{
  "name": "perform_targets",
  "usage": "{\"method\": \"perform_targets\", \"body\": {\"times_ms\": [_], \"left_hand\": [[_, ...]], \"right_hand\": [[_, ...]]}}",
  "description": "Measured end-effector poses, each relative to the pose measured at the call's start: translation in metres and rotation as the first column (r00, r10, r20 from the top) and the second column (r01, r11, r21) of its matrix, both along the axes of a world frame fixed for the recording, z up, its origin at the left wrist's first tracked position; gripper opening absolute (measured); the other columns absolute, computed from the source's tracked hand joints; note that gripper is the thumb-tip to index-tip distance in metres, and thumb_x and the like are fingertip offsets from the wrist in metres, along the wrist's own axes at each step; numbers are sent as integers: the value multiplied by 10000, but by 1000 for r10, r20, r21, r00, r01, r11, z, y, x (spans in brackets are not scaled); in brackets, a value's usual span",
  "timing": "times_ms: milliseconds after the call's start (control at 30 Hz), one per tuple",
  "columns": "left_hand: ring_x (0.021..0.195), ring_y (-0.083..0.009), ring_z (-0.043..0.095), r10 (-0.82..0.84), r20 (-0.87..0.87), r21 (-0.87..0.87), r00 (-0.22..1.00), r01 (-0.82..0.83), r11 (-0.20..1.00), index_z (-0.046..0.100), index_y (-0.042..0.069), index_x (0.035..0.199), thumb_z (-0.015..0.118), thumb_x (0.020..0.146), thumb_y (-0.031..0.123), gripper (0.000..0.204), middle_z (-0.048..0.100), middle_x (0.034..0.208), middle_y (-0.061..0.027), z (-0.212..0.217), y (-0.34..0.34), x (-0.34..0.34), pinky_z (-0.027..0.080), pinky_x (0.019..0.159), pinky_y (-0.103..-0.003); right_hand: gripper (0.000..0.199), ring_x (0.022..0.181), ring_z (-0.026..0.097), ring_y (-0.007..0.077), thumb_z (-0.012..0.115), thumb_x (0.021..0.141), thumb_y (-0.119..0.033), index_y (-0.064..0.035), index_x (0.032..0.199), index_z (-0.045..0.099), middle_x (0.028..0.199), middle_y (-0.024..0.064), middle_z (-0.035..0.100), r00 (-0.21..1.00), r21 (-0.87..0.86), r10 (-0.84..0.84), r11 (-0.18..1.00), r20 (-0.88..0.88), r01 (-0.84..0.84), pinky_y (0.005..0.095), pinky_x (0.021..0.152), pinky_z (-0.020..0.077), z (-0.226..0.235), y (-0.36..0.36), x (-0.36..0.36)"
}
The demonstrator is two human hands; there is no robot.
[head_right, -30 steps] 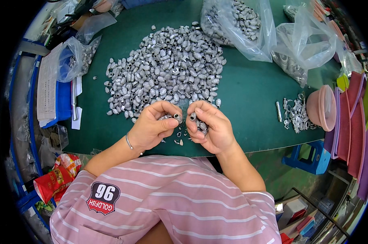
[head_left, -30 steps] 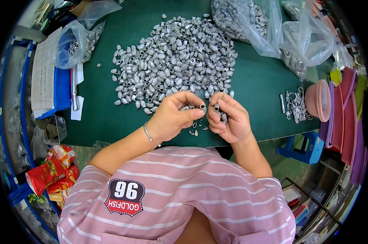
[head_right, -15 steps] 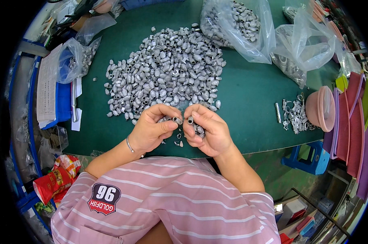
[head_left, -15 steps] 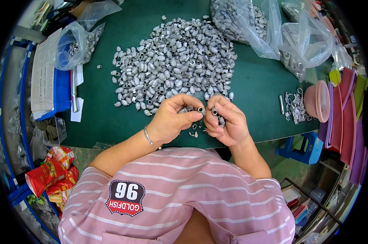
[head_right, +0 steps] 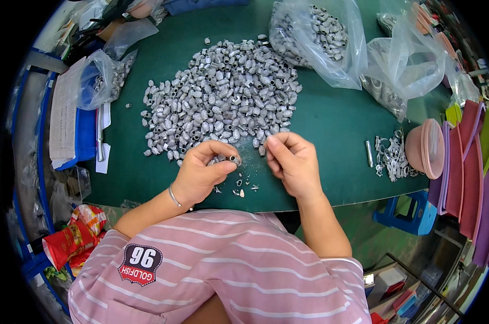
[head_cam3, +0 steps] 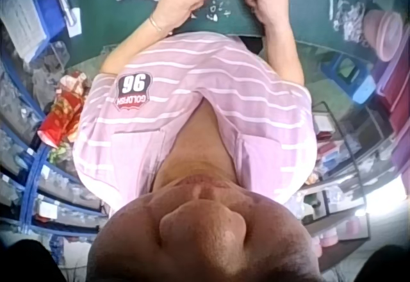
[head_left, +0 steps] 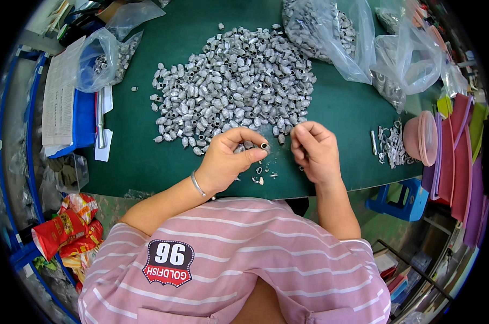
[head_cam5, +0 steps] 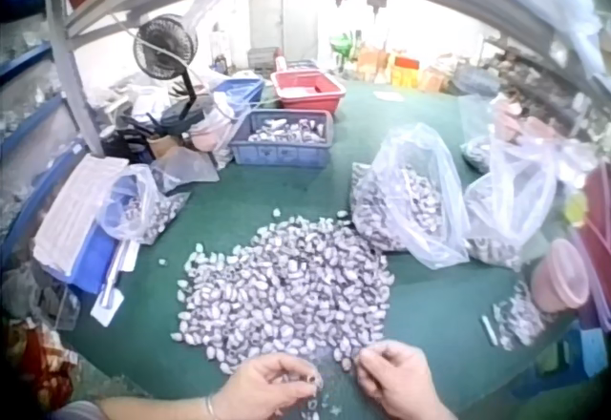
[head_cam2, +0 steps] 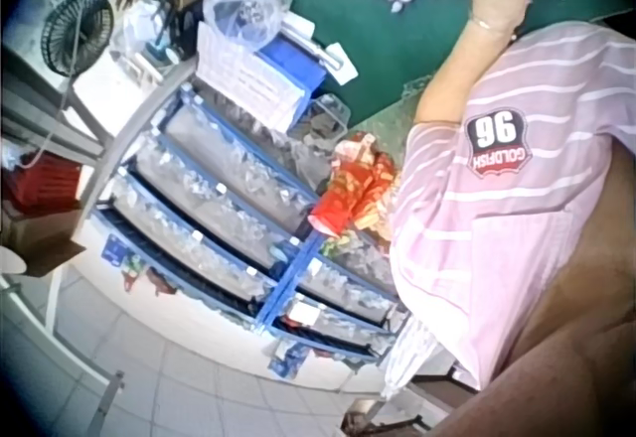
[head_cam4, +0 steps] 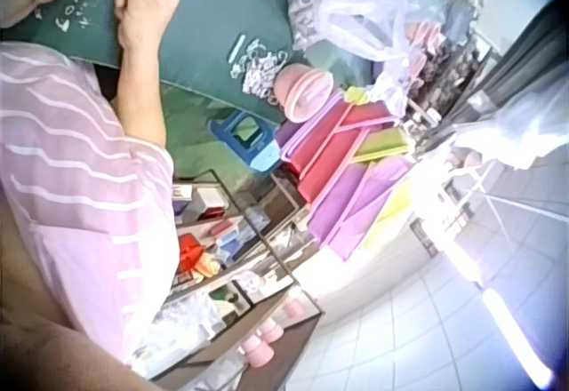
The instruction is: The person sits at a green workbench and repeatedly picks up small silver metal components from a large pile. They insert a small ring into each component by hand, then place the assembled piece back onto the table. The process is continuous and repetitive throughout the clip.
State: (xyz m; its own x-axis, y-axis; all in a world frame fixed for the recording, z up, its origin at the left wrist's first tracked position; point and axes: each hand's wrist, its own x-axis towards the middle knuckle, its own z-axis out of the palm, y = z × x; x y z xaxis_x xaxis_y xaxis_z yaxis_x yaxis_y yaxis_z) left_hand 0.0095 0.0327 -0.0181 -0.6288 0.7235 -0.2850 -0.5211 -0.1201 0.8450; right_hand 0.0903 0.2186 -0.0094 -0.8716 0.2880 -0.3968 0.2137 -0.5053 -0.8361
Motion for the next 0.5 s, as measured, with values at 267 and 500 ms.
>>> {"method": "perform_targets", "body": {"times_ms": [267, 500], "left_hand": [[803, -108, 503, 38, -558, -94, 829, -109, 990, 597, 22, 863, 676, 732, -20, 159, 563, 908, -44, 2, 2, 0, 405, 732, -236], [745, -85, 498, 66, -485, -52, 872, -104, 993, 593, 18, 900, 651, 771, -8, 144, 573, 951, -58, -3, 1, -1, 406, 643, -199]], "right_hand": [[184, 660, 609, 289, 691, 738, -202, -40, 806, 635, 744, 136, 615, 983, 968, 20, 175, 180, -181, 359, 585, 486, -5, -11, -23], [170, 628, 593, 244, 689, 730, -152, -31, 834, 633, 708, 117, 601, 989, 964, 93, 230, 117, -136, 326, 571, 474, -6, -11, -22]]}}
